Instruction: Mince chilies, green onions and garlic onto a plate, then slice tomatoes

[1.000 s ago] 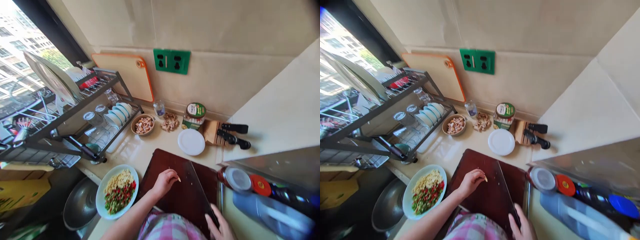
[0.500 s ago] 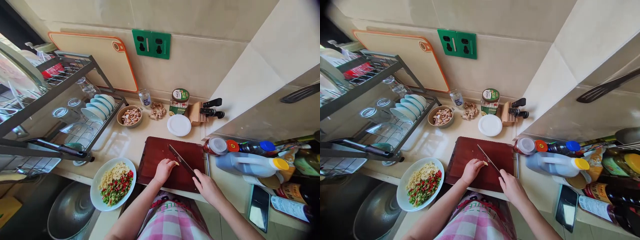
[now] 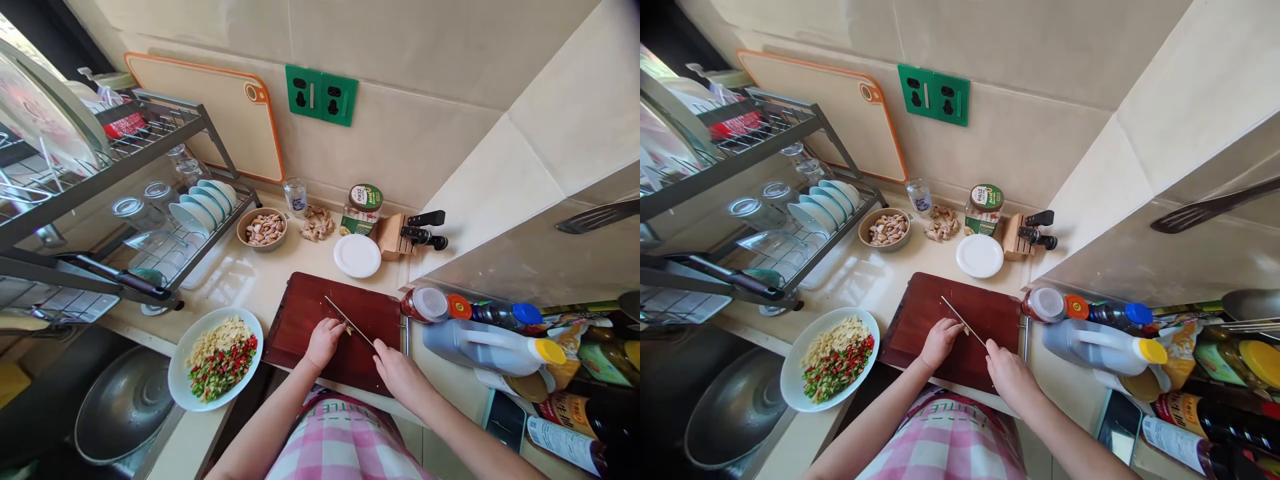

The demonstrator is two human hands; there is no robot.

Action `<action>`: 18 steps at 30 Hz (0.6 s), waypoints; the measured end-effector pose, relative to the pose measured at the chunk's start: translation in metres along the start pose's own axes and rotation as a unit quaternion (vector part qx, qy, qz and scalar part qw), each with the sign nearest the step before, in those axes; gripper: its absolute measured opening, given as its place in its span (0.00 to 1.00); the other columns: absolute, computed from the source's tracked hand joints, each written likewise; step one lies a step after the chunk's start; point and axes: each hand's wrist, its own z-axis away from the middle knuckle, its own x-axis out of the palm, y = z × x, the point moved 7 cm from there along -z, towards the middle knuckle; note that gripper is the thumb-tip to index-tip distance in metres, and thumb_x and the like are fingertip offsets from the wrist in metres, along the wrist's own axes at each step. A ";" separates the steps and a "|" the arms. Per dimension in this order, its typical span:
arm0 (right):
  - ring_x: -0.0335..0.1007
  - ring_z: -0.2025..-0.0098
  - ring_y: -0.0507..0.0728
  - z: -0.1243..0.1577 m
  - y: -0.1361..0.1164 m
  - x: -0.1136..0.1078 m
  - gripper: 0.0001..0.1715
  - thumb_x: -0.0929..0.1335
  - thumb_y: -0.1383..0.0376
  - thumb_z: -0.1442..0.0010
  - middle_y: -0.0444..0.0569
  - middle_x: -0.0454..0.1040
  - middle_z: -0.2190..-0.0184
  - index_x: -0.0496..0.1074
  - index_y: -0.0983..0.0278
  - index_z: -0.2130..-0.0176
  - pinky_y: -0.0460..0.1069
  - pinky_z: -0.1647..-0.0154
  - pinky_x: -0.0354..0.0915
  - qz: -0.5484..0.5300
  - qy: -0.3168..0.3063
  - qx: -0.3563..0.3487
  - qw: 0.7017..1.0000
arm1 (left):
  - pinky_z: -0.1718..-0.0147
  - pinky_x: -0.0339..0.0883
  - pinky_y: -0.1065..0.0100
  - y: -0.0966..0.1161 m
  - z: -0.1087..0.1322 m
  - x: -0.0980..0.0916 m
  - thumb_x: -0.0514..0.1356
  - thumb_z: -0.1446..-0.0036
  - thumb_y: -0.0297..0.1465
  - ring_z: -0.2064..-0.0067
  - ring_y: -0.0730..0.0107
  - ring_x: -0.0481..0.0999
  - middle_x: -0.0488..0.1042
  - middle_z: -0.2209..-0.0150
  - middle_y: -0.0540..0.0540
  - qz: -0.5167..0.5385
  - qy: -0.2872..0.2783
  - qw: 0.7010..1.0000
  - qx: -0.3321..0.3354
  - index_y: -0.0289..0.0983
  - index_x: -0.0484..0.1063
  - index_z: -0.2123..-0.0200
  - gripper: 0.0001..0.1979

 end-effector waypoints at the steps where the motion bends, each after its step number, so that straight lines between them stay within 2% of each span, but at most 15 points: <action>1: 0.72 0.69 0.55 -0.004 0.000 0.004 0.09 0.56 0.66 0.37 0.49 0.74 0.70 0.61 0.62 0.58 0.45 0.75 0.53 0.009 -0.004 0.005 1.000 | 0.63 0.67 0.68 0.000 0.001 0.001 0.49 0.40 0.26 0.64 0.70 0.69 0.73 0.64 0.45 0.006 0.010 1.000 -0.002 0.39 0.73 0.59 0.14; 4: 0.73 0.67 0.55 -0.014 -0.001 0.007 0.10 0.55 0.66 0.36 0.51 0.75 0.67 0.61 0.63 0.57 0.45 0.74 0.54 0.008 -0.011 0.011 1.000 | 0.62 0.67 0.67 -0.001 0.004 0.003 0.49 0.40 0.25 0.63 0.69 0.70 0.74 0.64 0.45 0.009 0.029 1.000 -0.002 0.39 0.73 0.60 0.13; 10: 0.74 0.67 0.57 -0.015 -0.007 -0.011 0.11 0.57 0.65 0.37 0.50 0.76 0.69 0.60 0.62 0.55 0.46 0.75 0.54 -0.039 -0.009 -0.029 0.999 | 0.63 0.67 0.66 0.001 0.002 0.003 0.49 0.40 0.25 0.64 0.69 0.70 0.74 0.64 0.45 -0.012 0.020 1.000 -0.009 0.40 0.73 0.60 0.14; 15: 0.74 0.67 0.57 -0.015 -0.006 -0.001 0.12 0.55 0.66 0.36 0.53 0.76 0.67 0.60 0.63 0.54 0.46 0.74 0.55 -0.020 -0.011 0.019 1.000 | 0.61 0.68 0.66 0.001 0.001 0.001 0.50 0.41 0.25 0.63 0.68 0.71 0.75 0.64 0.45 0.004 0.026 0.999 -0.026 0.39 0.74 0.61 0.13; 18: 0.74 0.66 0.57 -0.018 -0.006 -0.003 0.12 0.56 0.65 0.36 0.52 0.76 0.67 0.60 0.63 0.54 0.46 0.73 0.55 -0.046 -0.019 0.001 0.999 | 0.62 0.68 0.67 0.000 0.001 0.001 0.51 0.41 0.26 0.64 0.69 0.71 0.75 0.65 0.46 0.013 0.033 0.999 -0.038 0.40 0.74 0.63 0.12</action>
